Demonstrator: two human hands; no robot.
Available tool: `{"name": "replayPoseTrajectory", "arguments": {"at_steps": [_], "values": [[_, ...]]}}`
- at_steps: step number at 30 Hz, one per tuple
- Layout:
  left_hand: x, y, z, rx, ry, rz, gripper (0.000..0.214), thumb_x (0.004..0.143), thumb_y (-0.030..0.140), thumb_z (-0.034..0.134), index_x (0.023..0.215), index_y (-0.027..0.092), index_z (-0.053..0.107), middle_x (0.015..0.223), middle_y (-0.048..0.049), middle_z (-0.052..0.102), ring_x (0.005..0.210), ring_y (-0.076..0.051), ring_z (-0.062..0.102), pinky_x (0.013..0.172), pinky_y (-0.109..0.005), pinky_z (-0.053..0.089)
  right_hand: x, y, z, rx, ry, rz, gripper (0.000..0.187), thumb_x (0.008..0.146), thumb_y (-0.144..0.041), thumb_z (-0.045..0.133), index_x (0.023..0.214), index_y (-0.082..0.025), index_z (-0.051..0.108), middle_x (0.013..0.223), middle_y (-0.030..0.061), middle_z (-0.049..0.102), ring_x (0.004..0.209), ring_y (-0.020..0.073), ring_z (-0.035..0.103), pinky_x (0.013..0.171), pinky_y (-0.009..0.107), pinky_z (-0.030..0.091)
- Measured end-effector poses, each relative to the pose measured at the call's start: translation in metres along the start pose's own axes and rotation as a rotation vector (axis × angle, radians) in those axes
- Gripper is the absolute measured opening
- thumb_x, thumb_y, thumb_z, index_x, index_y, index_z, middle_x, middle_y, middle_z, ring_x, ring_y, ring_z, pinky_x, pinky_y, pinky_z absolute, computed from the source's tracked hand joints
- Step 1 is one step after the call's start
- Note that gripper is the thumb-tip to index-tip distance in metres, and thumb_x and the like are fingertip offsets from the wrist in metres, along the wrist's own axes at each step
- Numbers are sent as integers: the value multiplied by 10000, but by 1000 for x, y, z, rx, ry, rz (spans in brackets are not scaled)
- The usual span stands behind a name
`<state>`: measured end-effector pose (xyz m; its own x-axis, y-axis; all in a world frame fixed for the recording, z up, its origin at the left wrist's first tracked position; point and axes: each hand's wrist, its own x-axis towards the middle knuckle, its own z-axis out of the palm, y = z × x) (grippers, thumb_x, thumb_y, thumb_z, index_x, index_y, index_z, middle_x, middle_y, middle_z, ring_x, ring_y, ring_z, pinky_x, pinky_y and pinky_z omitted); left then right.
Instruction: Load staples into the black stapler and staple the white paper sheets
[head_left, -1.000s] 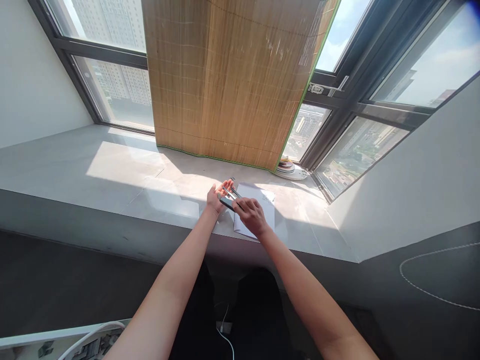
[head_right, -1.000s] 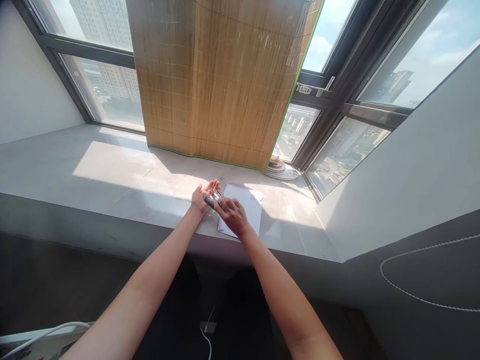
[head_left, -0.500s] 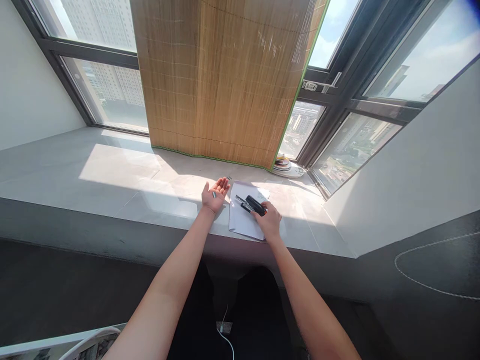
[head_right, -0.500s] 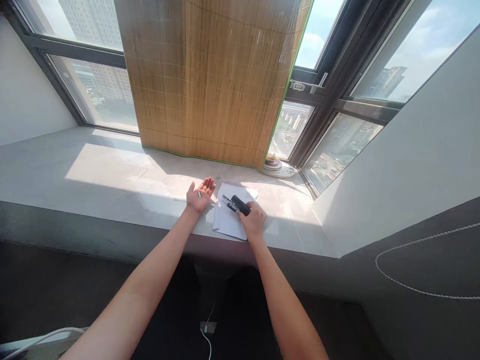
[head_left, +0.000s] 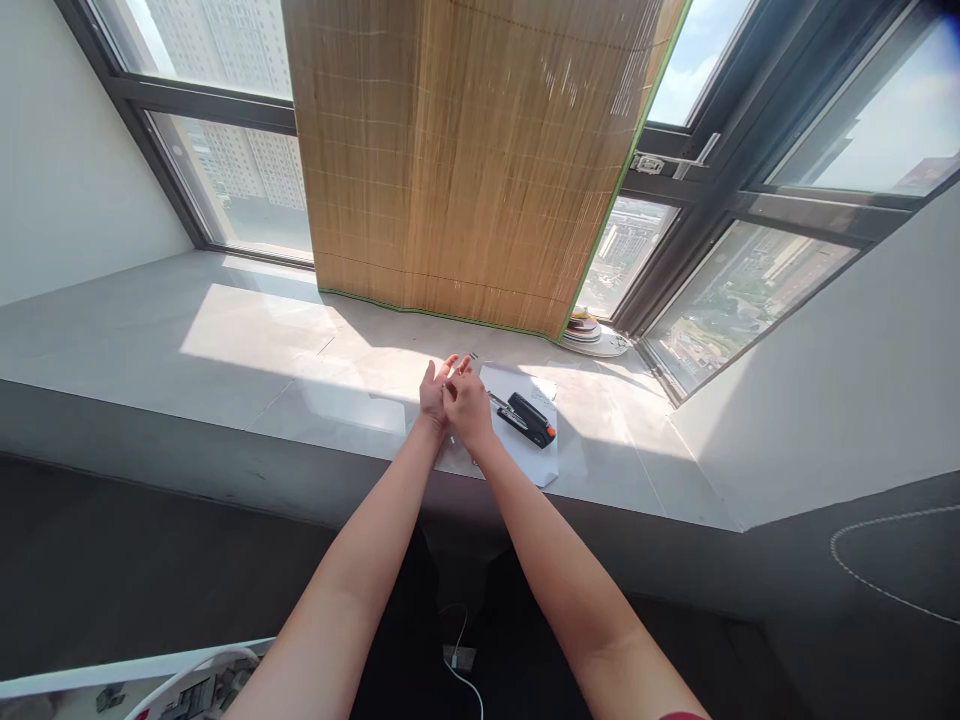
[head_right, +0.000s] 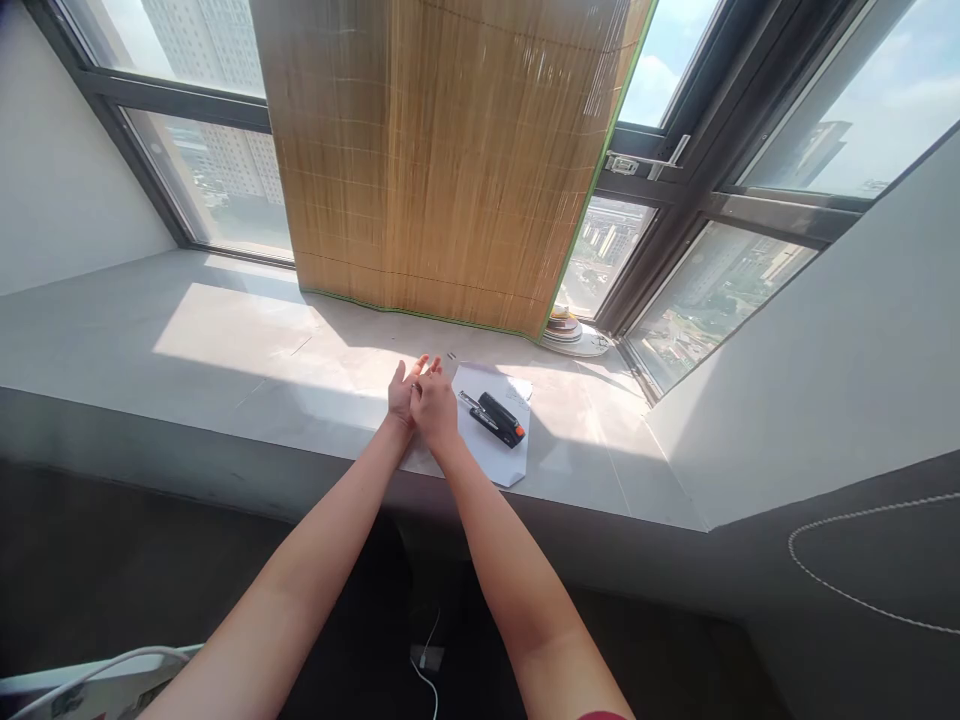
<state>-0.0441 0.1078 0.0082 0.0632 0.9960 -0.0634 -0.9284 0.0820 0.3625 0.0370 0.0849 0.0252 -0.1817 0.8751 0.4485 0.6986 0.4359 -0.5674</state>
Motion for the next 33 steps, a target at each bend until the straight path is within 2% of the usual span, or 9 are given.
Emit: {"name": "replayPoseTrajectory", "arguments": {"at_steps": [5, 9, 12, 15, 17, 20, 24, 30, 33], "values": [[1, 1, 5, -14, 8, -15, 449, 1108, 567, 425, 1252, 206, 650, 1235, -170, 732, 1104, -299, 735, 946, -477, 622, -7, 4, -15, 32, 25, -5, 135, 927, -187, 632, 843, -221, 732, 836, 9, 754, 772, 180, 626, 795, 305, 513], [7, 4, -2, -58, 137, 139, 326, 1092, 499, 435, 1099, 240, 634, 1017, -88, 697, 843, -199, 689, 784, -346, 570, -1, 25, -59, 74, 236, -52, 129, 933, -288, 646, 877, -240, 752, 930, 47, 769, 841, 220, 660, 803, 347, 541], [12, 6, -12, -72, 251, 263, 237, 1067, 430, 450, 975, 249, 573, 830, -12, 597, 655, -136, 583, 678, -286, 479, 15, 73, -112, 8, 407, 9, 159, 942, -309, 622, 893, -222, 746, 958, 76, 758, 859, 234, 656, 822, 373, 539], [14, 6, -16, -72, 247, 299, 196, 1043, 390, 477, 917, 249, 528, 717, 27, 500, 568, -125, 501, 632, -285, 423, 36, 141, -160, -134, 500, 178, 128, 892, -258, 629, 882, -189, 736, 929, 111, 754, 858, 253, 644, 882, 404, 531], [14, 6, -16, -80, 224, 306, 182, 1031, 365, 487, 893, 248, 511, 678, 38, 461, 545, -126, 474, 619, -288, 405, 47, 187, -177, -257, 568, 285, 140, 871, -221, 606, 872, -170, 736, 955, 154, 754, 960, 289, 634, 955, 433, 506], [14, 5, -15, -104, 209, 304, 195, 1026, 339, 484, 855, 246, 485, 654, 46, 419, 523, -121, 444, 599, -286, 381, 52, 240, -177, -336, 483, 381, 182, 870, -198, 570, 892, -159, 746, 999, 174, 759, 1018, 300, 630, 999, 442, 486], [16, 6, -15, -67, 198, 305, 212, 1020, 330, 502, 827, 247, 477, 639, 47, 393, 512, -122, 423, 587, -288, 382, 42, 278, -149, -293, 246, 508, 156, 817, -194, 578, 807, -183, 733, 942, 157, 757, 959, 290, 635, 963, 439, 502], [14, 6, -12, -30, 216, 309, 270, 1034, 318, 494, 779, 239, 454, 641, 44, 375, 511, -109, 423, 570, -273, 379, 29, 298, -142, -164, 307, 512, 287, 814, -325, 644, 1032, -154, 717, 1071, 181, 759, 948, 265, 652, 976, 426, 525], [14, 7, -11, -6, 234, 311, 280, 1025, 310, 525, 766, 237, 450, 638, 46, 375, 500, -104, 409, 561, -267, 375, 11, 293, -149, -160, 220, 514, 288, 831, -323, 602, 1046, -166, 711, 1176, 200, 730, 983, 268, 674, 988, 435, 539]]}}
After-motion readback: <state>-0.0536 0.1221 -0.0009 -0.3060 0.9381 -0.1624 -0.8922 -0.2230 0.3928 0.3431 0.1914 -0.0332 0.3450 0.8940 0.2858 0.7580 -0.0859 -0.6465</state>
